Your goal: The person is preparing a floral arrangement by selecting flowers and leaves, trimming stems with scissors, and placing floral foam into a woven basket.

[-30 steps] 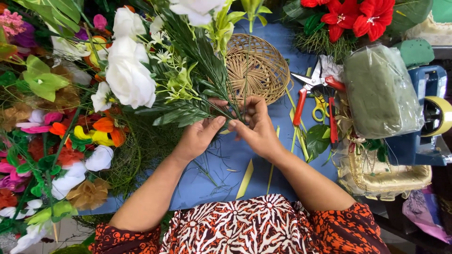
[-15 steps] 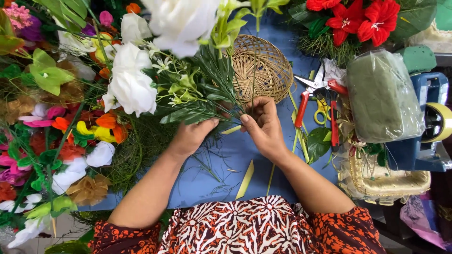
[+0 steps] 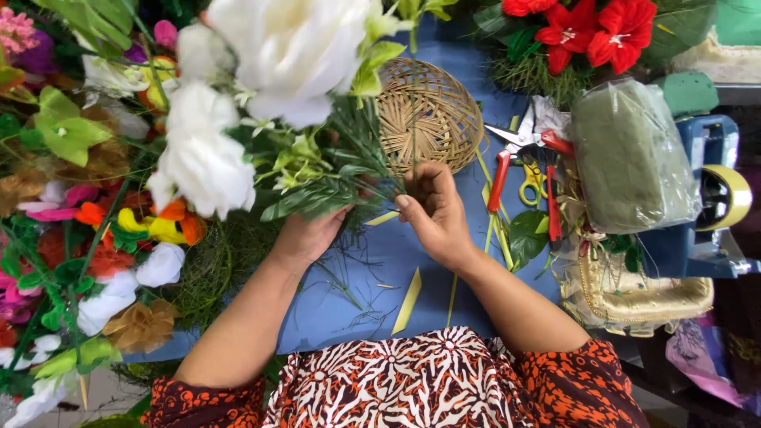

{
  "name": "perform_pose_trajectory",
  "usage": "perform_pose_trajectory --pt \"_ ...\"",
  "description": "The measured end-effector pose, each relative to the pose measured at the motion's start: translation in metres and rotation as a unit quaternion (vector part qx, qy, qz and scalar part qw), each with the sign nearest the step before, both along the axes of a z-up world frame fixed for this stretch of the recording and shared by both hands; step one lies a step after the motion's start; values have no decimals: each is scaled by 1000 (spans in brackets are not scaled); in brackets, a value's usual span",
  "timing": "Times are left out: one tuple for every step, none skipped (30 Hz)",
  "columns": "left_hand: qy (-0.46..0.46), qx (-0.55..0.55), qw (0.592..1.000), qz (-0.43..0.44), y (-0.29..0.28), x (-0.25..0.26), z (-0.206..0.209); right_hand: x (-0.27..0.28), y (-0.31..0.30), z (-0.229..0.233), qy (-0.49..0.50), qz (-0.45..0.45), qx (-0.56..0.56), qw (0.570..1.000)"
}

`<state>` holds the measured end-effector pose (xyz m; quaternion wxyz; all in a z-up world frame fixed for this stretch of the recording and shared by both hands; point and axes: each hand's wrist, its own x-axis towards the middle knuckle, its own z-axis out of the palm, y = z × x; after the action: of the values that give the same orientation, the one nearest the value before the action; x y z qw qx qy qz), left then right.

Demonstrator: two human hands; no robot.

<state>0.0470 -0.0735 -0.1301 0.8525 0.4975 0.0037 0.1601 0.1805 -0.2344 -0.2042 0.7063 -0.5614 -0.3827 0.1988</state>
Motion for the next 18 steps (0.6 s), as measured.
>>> perform_pose_trajectory --pt "-2 1 1000 -6 0 1 2 -1 1 2 -2 -6 1 1000" --pt "-2 15 1000 -15 0 3 4 -2 1 5 3 5 1 1000" --pt "-1 29 999 -25 0 3 6 -4 2 7 10 16 1 1000" --pt "-3 30 999 -29 0 3 7 -5 2 4 8 12 2 1000" --pt "-3 45 998 -37 1 3 9 -5 2 2 9 22 4 1000" --pt "-3 60 997 -44 1 3 10 -5 3 -1 11 33 6 999" --pt "-4 61 997 -47 3 2 12 -6 3 -2 9 30 8 999" --pt "-3 76 996 -54 4 1 13 -7 4 -5 3 39 5 999" --pt "-2 90 994 -61 5 0 13 -8 4 -7 -2 47 1 999" --pt "-2 90 994 -65 10 0 -8 -9 4 -9 -2 44 2 999" --pt "-35 121 991 -37 16 2 -29 -10 4 -11 -2 61 -2 998" --pt "-67 152 986 -10 22 3 -50 -10 4 -13 -2 77 -6 997" --pt "-69 152 986 -16 21 4 -50 -9 4 -10 -2 71 -5 997" --pt "-58 101 993 22 21 4 -50 -7 4 -8 -21 92 -16 995" --pt "-41 48 996 60 18 0 -52 -10 3 -6 -35 114 -28 993" --pt "-37 46 997 54 21 -4 -47 -14 1 6 -31 108 -29 993" --pt "-42 72 994 65 27 -7 -40 -16 2 20 -61 122 -35 990" --pt "-47 98 991 77 33 -9 -34 -18 3 34 -90 135 -41 986"
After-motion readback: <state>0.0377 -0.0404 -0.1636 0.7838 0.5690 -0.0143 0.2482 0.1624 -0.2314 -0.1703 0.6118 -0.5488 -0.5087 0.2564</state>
